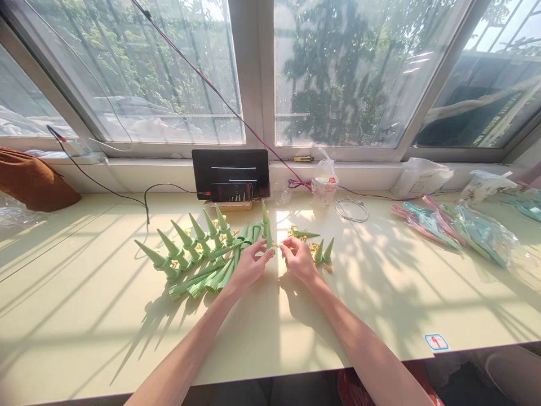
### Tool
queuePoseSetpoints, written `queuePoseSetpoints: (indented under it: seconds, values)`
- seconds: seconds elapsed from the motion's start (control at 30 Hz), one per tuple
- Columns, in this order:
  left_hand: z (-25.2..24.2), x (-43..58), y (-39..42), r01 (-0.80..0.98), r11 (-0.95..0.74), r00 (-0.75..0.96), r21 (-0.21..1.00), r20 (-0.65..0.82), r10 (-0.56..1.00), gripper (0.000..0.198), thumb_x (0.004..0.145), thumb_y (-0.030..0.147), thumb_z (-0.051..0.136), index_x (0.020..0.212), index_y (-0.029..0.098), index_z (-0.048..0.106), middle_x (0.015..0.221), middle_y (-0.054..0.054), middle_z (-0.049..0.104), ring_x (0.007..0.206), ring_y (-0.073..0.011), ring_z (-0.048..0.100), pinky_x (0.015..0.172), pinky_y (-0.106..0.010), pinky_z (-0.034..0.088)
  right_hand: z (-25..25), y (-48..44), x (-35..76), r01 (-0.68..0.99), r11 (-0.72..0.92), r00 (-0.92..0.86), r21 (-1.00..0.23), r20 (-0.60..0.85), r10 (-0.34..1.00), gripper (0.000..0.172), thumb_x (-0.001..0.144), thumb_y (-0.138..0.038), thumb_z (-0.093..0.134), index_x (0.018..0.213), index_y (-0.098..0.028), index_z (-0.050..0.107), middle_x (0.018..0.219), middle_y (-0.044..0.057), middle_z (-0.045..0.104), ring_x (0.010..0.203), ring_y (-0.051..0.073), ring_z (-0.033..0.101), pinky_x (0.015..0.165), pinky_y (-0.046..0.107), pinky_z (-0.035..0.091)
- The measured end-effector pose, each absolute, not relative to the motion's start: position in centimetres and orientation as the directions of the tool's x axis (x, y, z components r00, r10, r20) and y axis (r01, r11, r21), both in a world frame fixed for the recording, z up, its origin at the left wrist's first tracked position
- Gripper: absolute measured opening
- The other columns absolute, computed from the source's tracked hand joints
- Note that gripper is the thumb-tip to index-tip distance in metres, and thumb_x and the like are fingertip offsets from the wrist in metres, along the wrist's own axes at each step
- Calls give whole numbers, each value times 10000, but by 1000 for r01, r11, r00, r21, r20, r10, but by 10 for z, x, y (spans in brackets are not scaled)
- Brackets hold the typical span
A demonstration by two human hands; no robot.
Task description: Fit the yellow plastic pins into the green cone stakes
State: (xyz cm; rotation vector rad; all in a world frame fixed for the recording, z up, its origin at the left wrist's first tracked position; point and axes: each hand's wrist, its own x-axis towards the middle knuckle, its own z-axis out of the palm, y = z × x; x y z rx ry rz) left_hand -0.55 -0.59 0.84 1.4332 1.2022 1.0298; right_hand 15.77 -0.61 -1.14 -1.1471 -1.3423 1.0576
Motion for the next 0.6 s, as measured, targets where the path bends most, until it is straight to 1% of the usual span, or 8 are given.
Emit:
queuePoseSetpoints:
  seconds: [0.2, 0.37, 0.53, 0.6]
  values:
    - [3, -5, -5, 219, -91, 176, 971, 53, 983, 536, 829, 498, 615, 1271, 196, 610, 1052, -81, 629, 586, -98, 544, 518, -232, 401, -14, -5, 158, 81, 185, -3, -979, 186, 983, 314, 861, -504, 619, 836, -195, 570, 649, -28, 522, 435, 91, 438, 389, 232, 337]
    - [0, -5, -5, 245, -112, 166, 963, 72, 984, 527, 847, 467, 596, 1292, 186, 592, 1103, -86, 615, 528, -69, 496, 504, -234, 383, -13, -6, 158, 108, 204, -6, -973, 204, 979, 316, 867, -505, 611, 841, -192, 577, 668, -24, 538, 444, 89, 436, 409, 240, 353]
    - [-1, -5, -5, 243, -140, 165, 960, 101, 981, 483, 851, 470, 589, 1251, 201, 621, 1073, -74, 635, 455, -47, 412, 462, -234, 345, -13, -6, 158, 117, 210, -5, -971, 210, 978, 323, 870, -515, 604, 849, -194, 578, 676, -23, 543, 444, 91, 437, 406, 242, 356]
    - [-1, -3, -6, 244, -152, 164, 958, 114, 980, 482, 850, 479, 591, 1237, 194, 624, 1048, -73, 641, 463, -56, 433, 465, -236, 349, -14, -5, 157, 106, 212, 3, -972, 213, 977, 322, 873, -517, 599, 844, -197, 568, 668, -27, 532, 440, 90, 437, 402, 240, 351]
